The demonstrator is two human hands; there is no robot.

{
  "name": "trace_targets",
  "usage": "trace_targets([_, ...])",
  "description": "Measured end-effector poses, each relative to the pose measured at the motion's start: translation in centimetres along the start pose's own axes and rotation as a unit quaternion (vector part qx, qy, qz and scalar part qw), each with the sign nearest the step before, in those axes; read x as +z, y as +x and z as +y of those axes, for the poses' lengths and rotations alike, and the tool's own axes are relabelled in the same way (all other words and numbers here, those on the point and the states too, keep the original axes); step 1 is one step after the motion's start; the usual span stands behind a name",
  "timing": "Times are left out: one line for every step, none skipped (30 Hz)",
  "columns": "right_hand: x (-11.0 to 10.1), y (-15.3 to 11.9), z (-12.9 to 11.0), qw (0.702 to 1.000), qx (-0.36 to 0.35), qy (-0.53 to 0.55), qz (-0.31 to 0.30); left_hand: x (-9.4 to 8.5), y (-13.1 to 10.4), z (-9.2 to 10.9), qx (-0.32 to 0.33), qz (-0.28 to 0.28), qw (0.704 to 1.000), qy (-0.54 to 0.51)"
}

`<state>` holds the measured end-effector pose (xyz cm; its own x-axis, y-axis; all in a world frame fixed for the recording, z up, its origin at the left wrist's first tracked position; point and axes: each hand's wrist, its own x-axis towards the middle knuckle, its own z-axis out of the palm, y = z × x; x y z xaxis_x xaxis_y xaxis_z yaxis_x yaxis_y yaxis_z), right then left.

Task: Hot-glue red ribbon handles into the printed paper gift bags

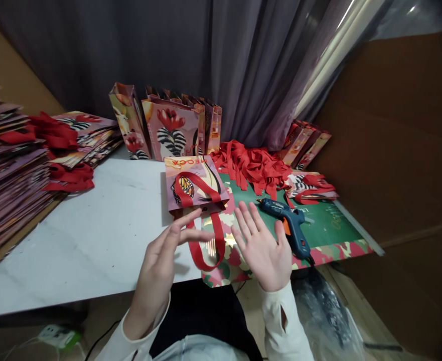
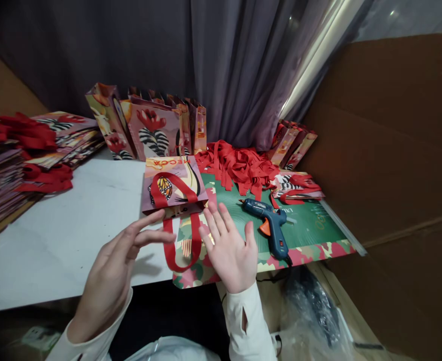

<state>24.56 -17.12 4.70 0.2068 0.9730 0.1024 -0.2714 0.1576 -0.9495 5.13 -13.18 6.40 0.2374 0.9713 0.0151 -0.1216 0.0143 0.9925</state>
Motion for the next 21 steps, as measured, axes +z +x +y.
trace_targets([0.0, -0.3, -0.2, 1.000, -0.012, -0.020, -0.009, 0.3, 0.0, 0.0, 0.011, -0.005, 1.000, 0.009])
trace_targets([0.1, -0.5, -0.4, 0.999, -0.021, -0.038, -0.017, 0.7, 0.0, 0.0, 0.027, -0.015, 0.999, 0.021])
trace_targets([0.3, -0.8, -0.5, 0.998, -0.026, -0.053, -0.021, 1.2, -0.1, 0.0, 0.050, -0.024, 0.998, 0.038])
trace_targets([0.4, -0.9, -0.6, 0.997, -0.030, -0.061, -0.024, 1.9, -0.1, -0.1, 0.082, -0.032, 0.994, 0.066])
trace_targets([0.7, -1.1, -0.7, 0.997, -0.032, -0.062, -0.027, 2.7, -0.1, -0.3, 0.119, -0.037, 0.987, 0.103])
trace_targets([1.0, -1.2, -0.6, 0.997, -0.031, -0.057, -0.034, 3.6, -0.1, -0.5, 0.153, -0.042, 0.976, 0.146])
trace_targets([1.4, -1.2, -0.4, 0.997, -0.030, -0.051, -0.040, 4.8, -0.2, -0.8, 0.186, -0.049, 0.964, 0.186])
trace_targets([1.7, -1.2, -0.1, 0.997, -0.031, -0.050, -0.041, 6.0, -0.3, -1.1, 0.208, -0.062, 0.952, 0.218])
trace_targets([2.1, -1.2, 0.2, 0.997, -0.036, -0.055, -0.036, 7.2, -0.6, -1.4, 0.214, -0.082, 0.945, 0.232])
trace_targets([2.4, -1.2, 0.6, 0.997, -0.046, -0.065, -0.020, 8.4, -0.9, -1.5, 0.216, -0.098, 0.945, 0.224])
trace_targets([2.6, -1.1, 1.0, 0.995, -0.062, -0.078, 0.002, 9.4, -1.2, -1.6, 0.208, -0.114, 0.949, 0.206])
trace_targets([2.6, -0.9, 1.3, 0.993, -0.081, -0.087, 0.024, 10.1, -1.7, -1.5, 0.193, -0.152, 0.952, 0.180])
trace_targets([2.4, -0.7, 1.6, 0.989, -0.105, -0.093, 0.048, 10.4, -2.2, -1.3, 0.169, -0.200, 0.954, 0.146])
trace_targets([2.0, -0.5, 1.7, 0.984, -0.129, -0.104, 0.067, 10.3, -2.7, -0.8, 0.142, -0.249, 0.953, 0.104])
trace_targets([1.4, -0.3, 1.7, 0.976, -0.153, -0.129, 0.082, 9.9, -3.2, -0.3, 0.109, -0.301, 0.945, 0.061])
trace_targets([0.6, -0.1, 1.7, 0.963, -0.177, -0.176, 0.101, 9.1, -3.7, 0.4, 0.073, -0.345, 0.935, 0.024])
trace_targets([-0.2, 0.2, 1.5, 0.941, -0.198, -0.247, 0.122, 8.0, -4.0, 1.0, 0.036, -0.377, 0.925, -0.007])
trace_targets([-1.0, 0.4, 1.3, 0.904, -0.218, -0.335, 0.148, 6.7, -4.2, 1.7, 0.016, -0.409, 0.912, -0.028])
trace_targets([-1.7, 0.6, 1.0, 0.857, -0.232, -0.428, 0.167, 5.4, -4.3, 2.2, -0.003, -0.437, 0.899, -0.035])
trace_targets([-2.1, 0.8, 0.8, 0.806, -0.241, -0.512, 0.174, 4.1, -4.2, 2.5, -0.007, -0.449, 0.892, -0.056])
trace_targets([-2.4, 0.8, 0.7, 0.758, -0.249, -0.578, 0.171, 3.1, -3.9, 2.7, -0.015, -0.454, 0.887, -0.082])
